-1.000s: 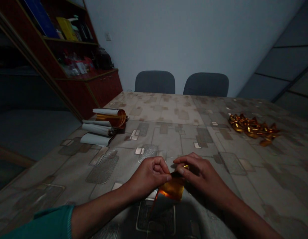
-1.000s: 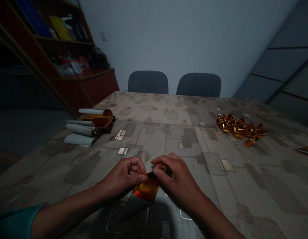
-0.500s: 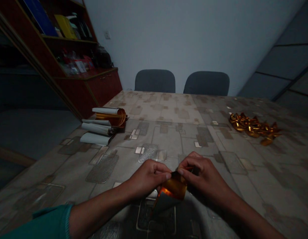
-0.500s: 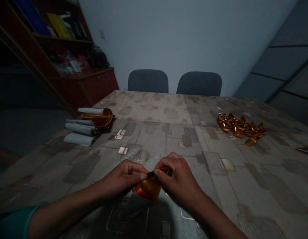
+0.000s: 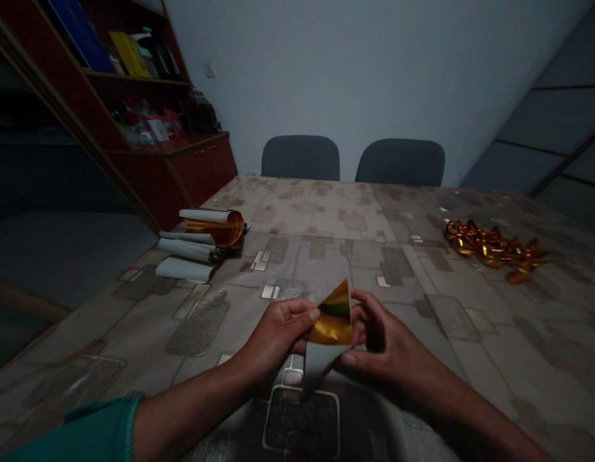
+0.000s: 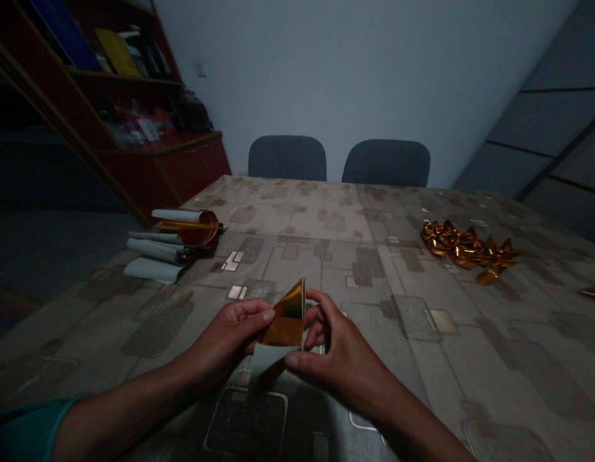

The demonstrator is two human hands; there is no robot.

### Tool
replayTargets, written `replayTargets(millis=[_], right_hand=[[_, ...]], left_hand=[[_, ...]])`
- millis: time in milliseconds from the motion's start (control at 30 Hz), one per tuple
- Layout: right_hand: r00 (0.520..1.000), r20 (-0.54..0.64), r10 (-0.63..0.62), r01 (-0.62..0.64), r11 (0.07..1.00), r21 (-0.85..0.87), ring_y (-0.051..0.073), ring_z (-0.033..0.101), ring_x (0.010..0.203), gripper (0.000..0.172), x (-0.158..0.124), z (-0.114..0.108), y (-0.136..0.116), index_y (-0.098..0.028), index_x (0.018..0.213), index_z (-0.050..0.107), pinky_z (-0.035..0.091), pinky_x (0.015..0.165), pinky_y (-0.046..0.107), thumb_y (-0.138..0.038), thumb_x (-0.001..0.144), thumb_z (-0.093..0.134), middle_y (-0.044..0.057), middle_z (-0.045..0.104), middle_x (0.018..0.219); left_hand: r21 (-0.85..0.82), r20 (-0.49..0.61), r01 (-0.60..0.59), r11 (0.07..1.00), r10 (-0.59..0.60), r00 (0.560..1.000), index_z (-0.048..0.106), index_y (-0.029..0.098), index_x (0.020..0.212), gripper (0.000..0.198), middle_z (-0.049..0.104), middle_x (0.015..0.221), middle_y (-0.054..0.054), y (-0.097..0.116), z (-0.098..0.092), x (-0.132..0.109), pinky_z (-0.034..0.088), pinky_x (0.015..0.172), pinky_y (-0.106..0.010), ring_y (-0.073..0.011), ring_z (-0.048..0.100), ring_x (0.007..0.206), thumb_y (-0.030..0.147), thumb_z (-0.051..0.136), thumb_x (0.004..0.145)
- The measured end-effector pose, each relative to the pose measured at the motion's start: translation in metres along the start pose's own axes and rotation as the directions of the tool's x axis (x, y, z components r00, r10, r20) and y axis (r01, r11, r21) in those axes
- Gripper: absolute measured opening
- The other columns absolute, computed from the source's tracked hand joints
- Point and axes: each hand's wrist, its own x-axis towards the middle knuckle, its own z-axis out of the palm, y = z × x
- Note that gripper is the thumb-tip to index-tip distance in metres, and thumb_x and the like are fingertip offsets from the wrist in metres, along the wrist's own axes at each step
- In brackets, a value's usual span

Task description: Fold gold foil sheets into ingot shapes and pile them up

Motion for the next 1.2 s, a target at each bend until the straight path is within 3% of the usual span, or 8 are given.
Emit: replayTargets(millis=[133,233,433,633,800,967,1100,1200], right_hand=[[0.998,-0.052,0.045,-0.045,0.999,0.017,0.018,0.062,0.068,0.064,0.003,0.020,0.006,-0.024,0.132,0.044,0.050,0.060,0.032,-0.022,0.074,0.071,0.003,0.066,0.087],[0.996,-0.074,0.053,-0.051,0.998,0.035,0.019,0.062,0.066,0.059,0.005,0.025,0.005,-0.023,0.128,0.045,0.048,0.057,0.031,-0.019,0.073,0.064,0.004,0.068,0.086],[0.994,-0.106,0.039,-0.044,0.998,-0.045,0.014,0.055,0.059,0.068,0.005,0.025,0.004,-0.022,0.135,0.033,0.043,0.055,0.030,-0.020,0.072,0.058,0.005,0.071,0.092],[0.987,-0.152,-0.059,0.026,0.977,-0.213,0.013,0.052,0.053,0.049,0.004,0.026,0.001,-0.023,0.117,0.033,0.040,0.051,0.027,-0.020,0.074,0.057,-0.004,0.061,0.073],[0.972,-0.203,-0.114,0.055,0.960,-0.275,0.013,0.051,0.049,0.047,0.004,0.025,-0.001,-0.023,0.116,0.032,0.040,0.051,0.025,-0.020,0.076,0.056,-0.010,0.048,0.062],[0.970,-0.041,-0.239,0.198,0.877,-0.437,0.014,0.051,0.053,0.008,0.003,0.022,-0.007,-0.023,0.080,0.051,0.036,0.051,0.026,-0.015,0.079,0.051,-0.004,0.051,0.061],[0.962,0.028,-0.271,0.254,0.852,-0.458,0.017,0.059,0.068,0.015,0.002,0.016,-0.013,-0.021,0.082,0.063,0.042,0.062,0.029,-0.017,0.089,0.050,0.003,0.063,0.076],[0.961,0.046,-0.271,0.261,0.847,-0.464,0.018,0.061,0.070,0.016,0.002,0.015,-0.013,-0.022,0.086,0.065,0.043,0.064,0.030,-0.018,0.091,0.050,0.003,0.065,0.078]], left_hand=[[-0.004,0.015,0.015,1.000,-0.015,1.000,0.069,0.011,0.088,0.034,0.074,0.077,-0.007,0.000,0.002,-0.003,0.052,0.060,-0.021,-0.0147,0.069,0.065,0.040,0.080,0.075],[0.000,0.016,0.028,1.000,-0.028,0.999,0.067,0.011,0.089,0.036,0.075,0.081,-0.009,0.001,0.004,-0.004,0.057,0.068,-0.028,-0.0186,0.072,0.070,0.042,0.080,0.074],[0.004,0.000,-0.060,0.998,0.060,0.998,0.057,0.016,0.086,0.040,0.071,0.067,-0.002,0.001,0.006,-0.004,0.049,0.053,-0.019,-0.0126,0.066,0.057,0.041,0.084,0.069],[0.004,-0.031,-0.058,0.998,0.058,0.998,0.049,0.018,0.083,0.042,0.070,0.067,0.000,0.002,0.005,-0.005,0.048,0.052,-0.018,-0.0122,0.065,0.058,0.040,0.083,0.068],[-0.039,-0.046,-0.043,0.998,0.041,0.998,0.049,0.019,0.084,0.040,0.067,0.068,0.002,0.000,0.005,-0.004,0.049,0.053,-0.019,-0.0118,0.064,0.060,0.037,0.081,0.070],[-0.049,-0.013,-0.040,0.998,0.040,0.999,0.048,0.019,0.083,0.038,0.062,0.061,0.005,-0.002,0.004,-0.003,0.044,0.050,-0.017,-0.0090,0.058,0.052,0.035,0.080,0.071],[-0.069,-0.017,-0.066,0.995,0.065,0.998,0.048,0.019,0.084,0.037,0.057,0.056,0.008,-0.001,0.004,-0.004,0.037,0.045,-0.013,-0.0069,0.054,0.049,0.032,0.081,0.072],[-0.077,-0.018,-0.067,0.995,0.066,0.998,0.048,0.019,0.085,0.038,0.059,0.058,0.008,0.000,0.003,-0.004,0.040,0.047,-0.014,-0.0079,0.057,0.051,0.033,0.081,0.072]])
